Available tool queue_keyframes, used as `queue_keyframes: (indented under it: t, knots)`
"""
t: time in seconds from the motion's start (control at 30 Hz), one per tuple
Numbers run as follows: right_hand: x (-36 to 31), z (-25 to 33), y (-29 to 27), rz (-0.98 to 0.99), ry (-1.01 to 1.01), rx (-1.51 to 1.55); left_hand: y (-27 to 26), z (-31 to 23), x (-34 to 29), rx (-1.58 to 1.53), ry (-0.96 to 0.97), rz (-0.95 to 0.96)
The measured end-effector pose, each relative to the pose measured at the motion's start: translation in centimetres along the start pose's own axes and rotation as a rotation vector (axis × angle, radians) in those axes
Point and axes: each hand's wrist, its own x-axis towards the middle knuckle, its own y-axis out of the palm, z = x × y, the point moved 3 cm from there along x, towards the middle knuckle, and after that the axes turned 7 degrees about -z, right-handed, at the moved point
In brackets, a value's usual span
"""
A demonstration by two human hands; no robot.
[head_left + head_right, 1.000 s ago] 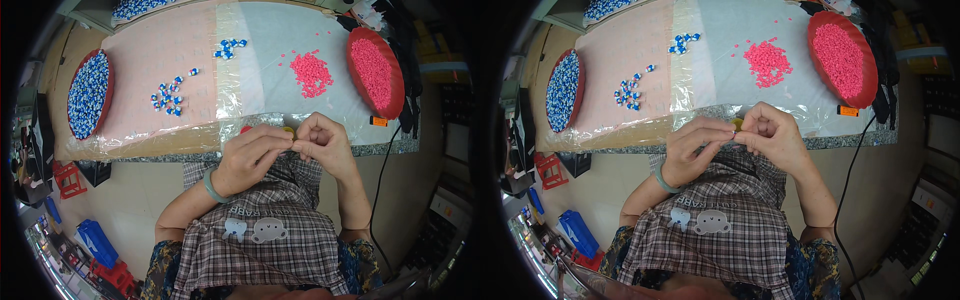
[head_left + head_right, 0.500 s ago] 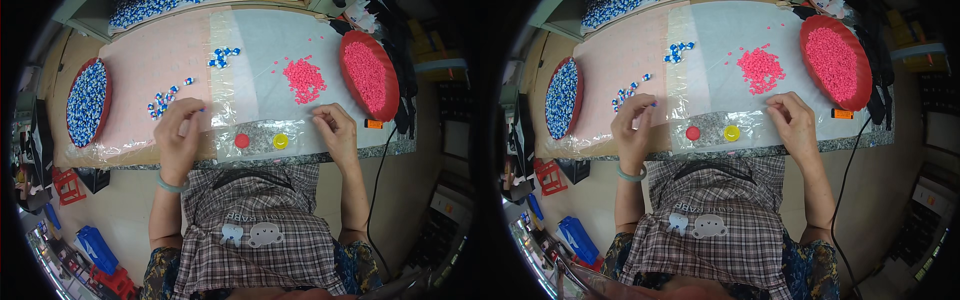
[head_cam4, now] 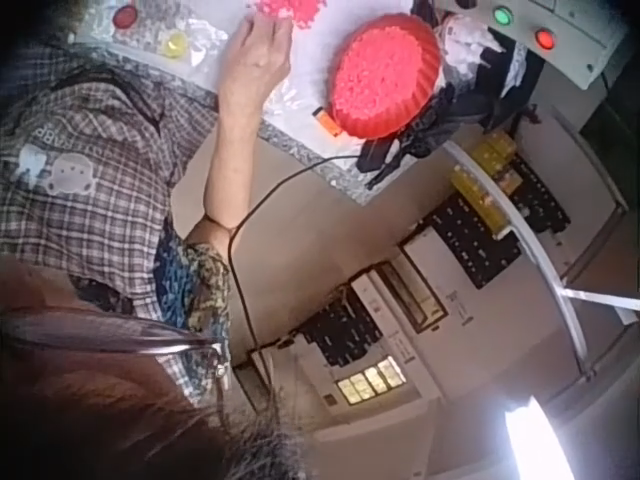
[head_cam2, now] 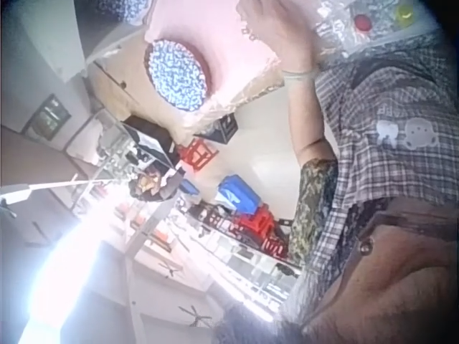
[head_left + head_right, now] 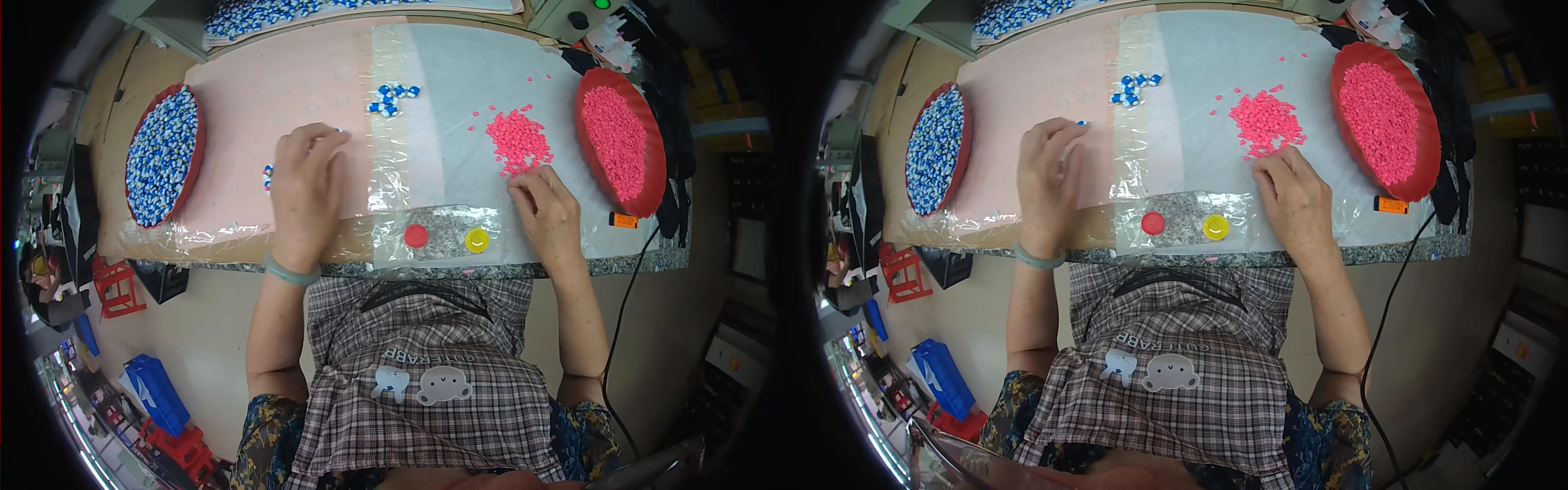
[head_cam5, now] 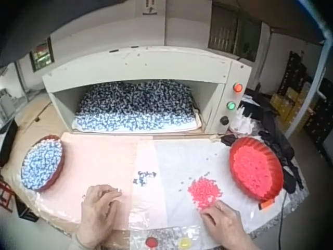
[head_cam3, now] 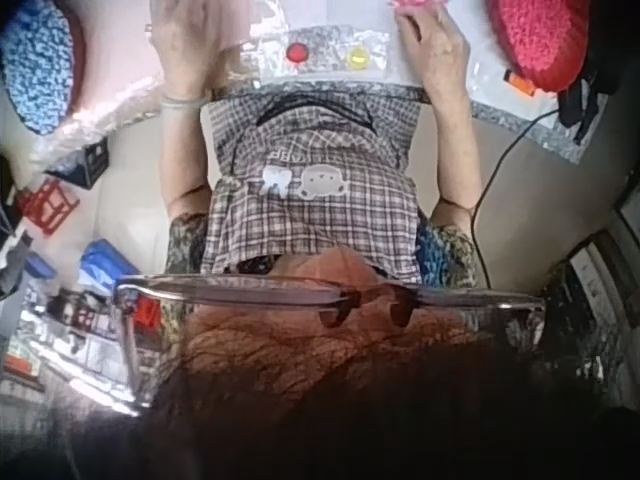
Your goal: Assemble small plastic toy components by hand at a factory workstation.
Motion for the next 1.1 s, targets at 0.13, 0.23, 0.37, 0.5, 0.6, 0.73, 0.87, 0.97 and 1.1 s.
queue_keyframes:
  t: [0.13, 0.23, 0.37, 0.5, 0.6, 0.73, 0.87, 0.97, 1.1]
  knots:
    - [-0.6, 0.1, -0.7, 0.053, 0.056, -0.045, 2.5, -0.6, 1.6, 0.038, 0.062, 0.033]
    - [-1.1, -0.1, -0.8, 0.081, 0.111, -0.026, 4.0, 0.1, 2.7, 0.073, 0.067, 0.031]
    - [-1.1, -0.2, -1.2, 0.098, 0.136, 0.036, 6.1, 1.1, 3.6, 0.110, 0.103, 0.092]
    - [-1.1, -0.5, -1.3, 0.109, 0.115, 0.117, 6.6, 1.2, 3.9, 0.097, 0.072, 0.090]
    - [-1.2, -0.5, -1.4, 0.121, 0.099, 0.135, 6.0, 0.7, 4.0, 0.085, 0.048, 0.085]
    - [-1.2, -0.4, -1.4, 0.098, 0.043, 0.095, 4.0, -0.2, 3.7, -0.253, -0.181, 0.085]
    - [-1.0, 0.0, -1.0, 0.071, 0.007, 0.068, 2.5, -1.7, 1.4, -0.590, -0.425, 0.157]
    - [-0.9, 0.2, -0.8, 0.070, -0.041, 0.051, 1.2, -4.0, -1.2, -0.692, -0.468, 0.201]
    - [-0.5, 0.8, -1.5, 0.091, -0.075, -0.021, 0.6, -8.2, -3.6, -0.786, -0.505, 0.535]
